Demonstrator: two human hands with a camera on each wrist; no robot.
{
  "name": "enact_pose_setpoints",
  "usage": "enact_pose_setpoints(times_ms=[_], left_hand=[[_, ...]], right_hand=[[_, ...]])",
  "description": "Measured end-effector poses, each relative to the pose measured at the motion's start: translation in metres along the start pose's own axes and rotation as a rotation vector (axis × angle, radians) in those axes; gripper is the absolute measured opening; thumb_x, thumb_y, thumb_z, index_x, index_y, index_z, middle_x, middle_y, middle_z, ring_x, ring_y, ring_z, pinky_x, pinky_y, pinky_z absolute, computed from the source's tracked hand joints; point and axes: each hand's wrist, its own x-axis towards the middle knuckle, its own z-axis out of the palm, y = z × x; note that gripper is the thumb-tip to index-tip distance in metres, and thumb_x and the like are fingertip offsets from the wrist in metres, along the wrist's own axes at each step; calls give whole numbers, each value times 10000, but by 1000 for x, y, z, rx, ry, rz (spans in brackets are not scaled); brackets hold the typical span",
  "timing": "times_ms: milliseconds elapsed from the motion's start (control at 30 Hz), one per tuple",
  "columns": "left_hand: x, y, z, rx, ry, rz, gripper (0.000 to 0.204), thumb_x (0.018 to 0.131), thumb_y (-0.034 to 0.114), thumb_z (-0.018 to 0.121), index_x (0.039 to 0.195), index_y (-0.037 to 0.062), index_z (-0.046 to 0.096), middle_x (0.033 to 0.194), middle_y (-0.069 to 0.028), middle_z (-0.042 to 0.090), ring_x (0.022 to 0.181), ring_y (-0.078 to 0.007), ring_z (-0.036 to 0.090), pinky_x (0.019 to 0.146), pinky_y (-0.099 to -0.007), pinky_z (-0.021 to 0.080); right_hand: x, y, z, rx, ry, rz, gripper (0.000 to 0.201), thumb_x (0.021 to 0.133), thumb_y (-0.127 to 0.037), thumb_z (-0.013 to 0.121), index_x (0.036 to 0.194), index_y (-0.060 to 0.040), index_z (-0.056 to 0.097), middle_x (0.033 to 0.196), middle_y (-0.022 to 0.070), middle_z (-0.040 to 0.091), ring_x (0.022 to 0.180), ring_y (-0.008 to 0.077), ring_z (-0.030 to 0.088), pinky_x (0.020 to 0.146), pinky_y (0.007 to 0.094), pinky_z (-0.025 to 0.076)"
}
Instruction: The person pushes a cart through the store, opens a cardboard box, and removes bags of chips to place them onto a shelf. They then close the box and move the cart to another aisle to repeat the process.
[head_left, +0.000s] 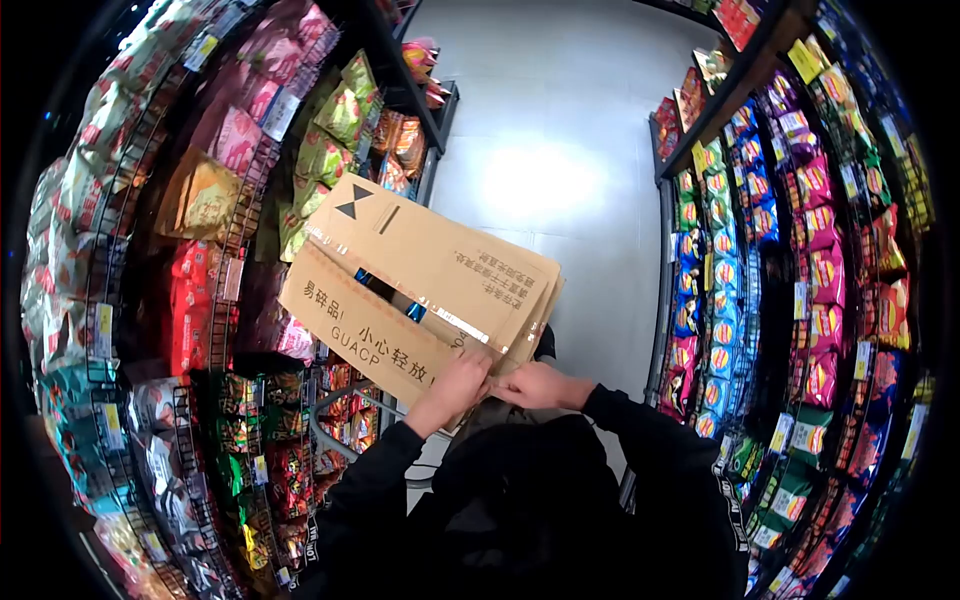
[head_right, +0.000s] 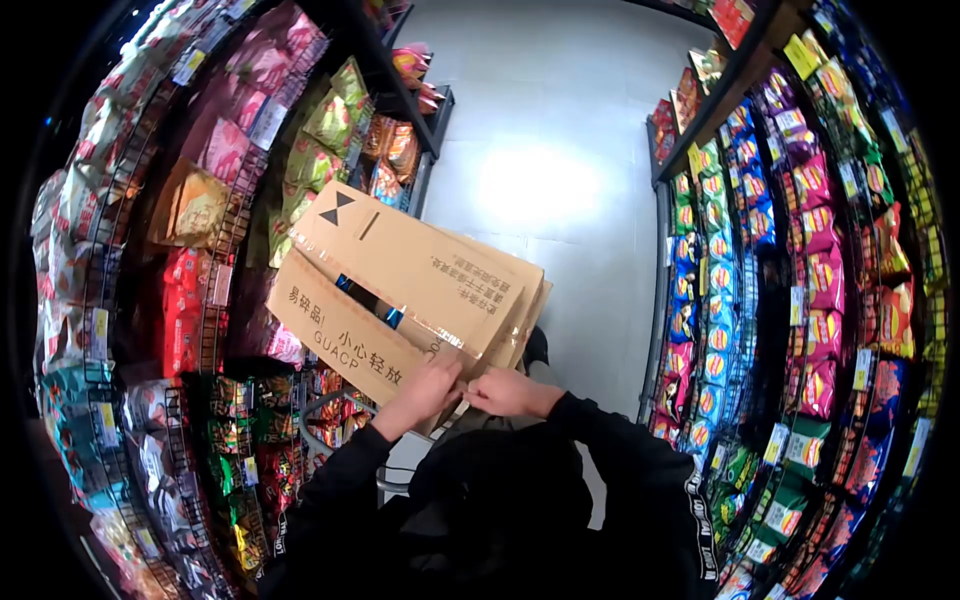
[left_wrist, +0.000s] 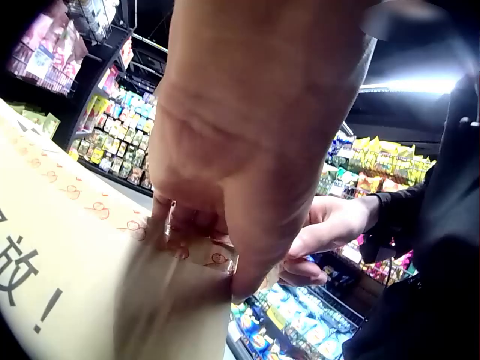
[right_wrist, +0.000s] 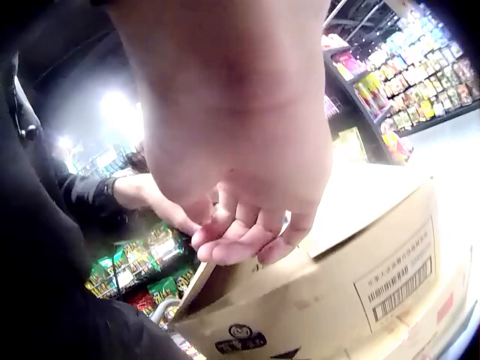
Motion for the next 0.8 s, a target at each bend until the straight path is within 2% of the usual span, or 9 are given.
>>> enact_pose_setpoints(times_ms=[167, 200, 233, 300, 333, 433, 533, 767, 800], left_hand=[[-53, 19, -37, -41, 216, -8, 214, 825, 175, 689, 862, 23, 544, 896, -144, 541, 920, -328, 547, 819, -404, 444], [-60, 21, -38, -32, 240, -17, 213, 833, 177, 686, 852, 24, 539, 876, -141, 522, 900, -327, 537, 827, -410, 447], [-63, 20, -34, -28, 261, -41, 213, 833, 177, 686, 852, 24, 539, 876, -141, 522, 900, -327, 537, 827, -410, 447], [-66, 17, -21, -69, 293, -18, 211, 838, 176, 683, 842, 26, 535, 876, -142, 518, 891, -327, 531, 827, -421, 448], [-62, 19, -21, -112, 336, -15, 224, 837, 182, 687, 826, 25, 528, 871, -139, 509, 888, -324, 528, 843, -428, 449], [-54, 19, -25, -148, 264, -80, 214, 837, 183, 676, 882, 16, 550, 921, -141, 527, 946, -327, 524, 874, -413, 444], [-60, 18, -30, -120, 290, -134, 191, 834, 180, 671, 851, 26, 558, 901, -129, 533, 913, -315, 535, 1000, -418, 422], [-115, 37, -44, 6, 392, -364, 148, 820, 145, 669, 820, 35, 569, 840, -105, 492, 881, -278, 542, 1119, -468, 356], [-120, 38, -39, 0, 388, -391, 127, 821, 129, 659, 809, 37, 573, 827, -99, 478, 884, -267, 540, 1121, -468, 357]], right_hand=[[14, -1, -30, -241, -87, 36, 512, 962, -525, 503, 864, -55, 682, 678, 151, 648, 670, 369, 644, 596, 458, 508], [26, -1, -35, -290, -111, 142, 501, 940, -504, 552, 1000, -17, 651, 914, 198, 666, 873, 371, 642, 722, 434, 514], [40, 2, -33, -308, -126, 119, 501, 940, -504, 552, 1000, -17, 651, 914, 198, 666, 873, 371, 642, 722, 434, 514], [78, 15, -19, -389, 341, -105, 487, 898, -434, 623, 1095, 10, 590, 1234, 260, 560, 1087, 378, 572, 839, 416, 476], [101, 20, -16, -356, 224, -28, 651, 855, -431, 661, 1304, -1, 469, 1464, 273, 329, 1324, 398, 371, 985, 463, 399], [151, 16, -6, -695, 296, -63, 785, 834, -431, 696, 1396, 21, 386, 1449, 298, 339, 1351, 432, 333, 1010, 563, 367], [172, 21, -12, -757, 201, -91, 844, 817, -392, 702, 1451, 14, 321, 1489, 314, 283, 1411, 438, 241, 1047, 613, 319], [165, -21, -71, -619, 33, -253, 727, 801, -185, 643, 1428, 20, 337, 1474, 303, 307, 1386, 435, 307, 1077, 535, 351], [162, -27, -90, -553, 86, -266, 710, 787, -127, 638, 1419, 17, 347, 1415, 293, 379, 1312, 428, 394, 1030, 502, 401]])
